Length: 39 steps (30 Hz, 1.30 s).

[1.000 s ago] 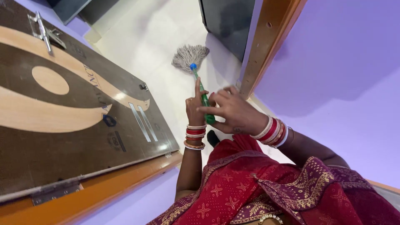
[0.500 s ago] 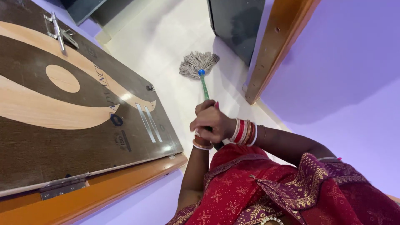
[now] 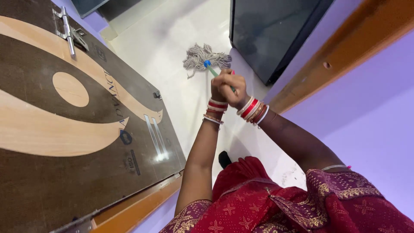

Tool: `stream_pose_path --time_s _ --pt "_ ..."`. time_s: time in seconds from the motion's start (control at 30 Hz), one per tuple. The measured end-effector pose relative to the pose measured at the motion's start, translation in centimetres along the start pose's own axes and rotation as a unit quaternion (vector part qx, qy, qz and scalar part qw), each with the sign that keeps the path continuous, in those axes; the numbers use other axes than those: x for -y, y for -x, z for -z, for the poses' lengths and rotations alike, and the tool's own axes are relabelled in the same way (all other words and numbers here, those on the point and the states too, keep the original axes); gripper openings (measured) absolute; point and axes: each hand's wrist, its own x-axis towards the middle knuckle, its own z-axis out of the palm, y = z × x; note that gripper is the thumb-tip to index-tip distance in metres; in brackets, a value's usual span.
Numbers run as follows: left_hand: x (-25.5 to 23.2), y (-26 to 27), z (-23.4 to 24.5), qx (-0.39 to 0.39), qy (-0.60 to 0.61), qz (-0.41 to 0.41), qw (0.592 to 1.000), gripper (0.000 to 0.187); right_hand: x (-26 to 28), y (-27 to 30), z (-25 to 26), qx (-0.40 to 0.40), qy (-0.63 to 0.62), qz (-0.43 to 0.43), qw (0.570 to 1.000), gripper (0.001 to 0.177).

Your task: The person mops the floor in a narrow space near a door and a piece of furniture using a mop with a green handle.

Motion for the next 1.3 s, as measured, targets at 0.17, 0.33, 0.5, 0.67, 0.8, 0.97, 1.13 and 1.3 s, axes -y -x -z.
stream_pose_path --time_s 0.17,0.33,0.5,0.67,0.8,0.97,1.13,1.3 --pt "5.2 -3.5 0.5 -0.024 0.024 0.121 0.992 0.011 -5.7 -3.4 -1.2 -0.002 -0.029 -0.068 0.997 0.021" --pt "11.6 -5.7 2.4 -0.024 -0.133 0.087 0.987 0.017 -10.8 -6.5 -3.5 0.026 -0.06 -0.117 0.991 0.015" --pt "14.8 -4.1 6.4 -0.039 0.039 0.128 0.99 0.012 -15.6 -5.7 -7.3 0.094 0.01 -0.099 0.991 0.012" --pt "11.3 -0.6 9.9 0.086 -0.138 0.253 0.954 0.014 -16.6 0.8 -9.8 0.142 0.065 -0.248 0.956 0.01" --pt "6.8 0.1 10.4 0.151 -0.218 0.269 0.926 0.018 -14.1 4.6 -9.8 0.136 0.067 -0.249 0.956 0.008" --pt "-0.2 2.7 10.8 0.131 -0.218 0.248 0.935 0.013 -7.9 5.9 -7.9 0.168 0.051 -0.138 0.975 0.008" --pt "-9.7 4.3 8.5 0.077 -0.216 0.215 0.949 0.02 0.7 6.0 -3.6 0.218 -0.006 -0.116 0.969 0.014" --pt "-20.9 3.6 5.0 0.102 -0.278 0.241 0.924 0.021 9.2 6.4 2.6 0.227 -0.099 -0.083 0.965 0.008"
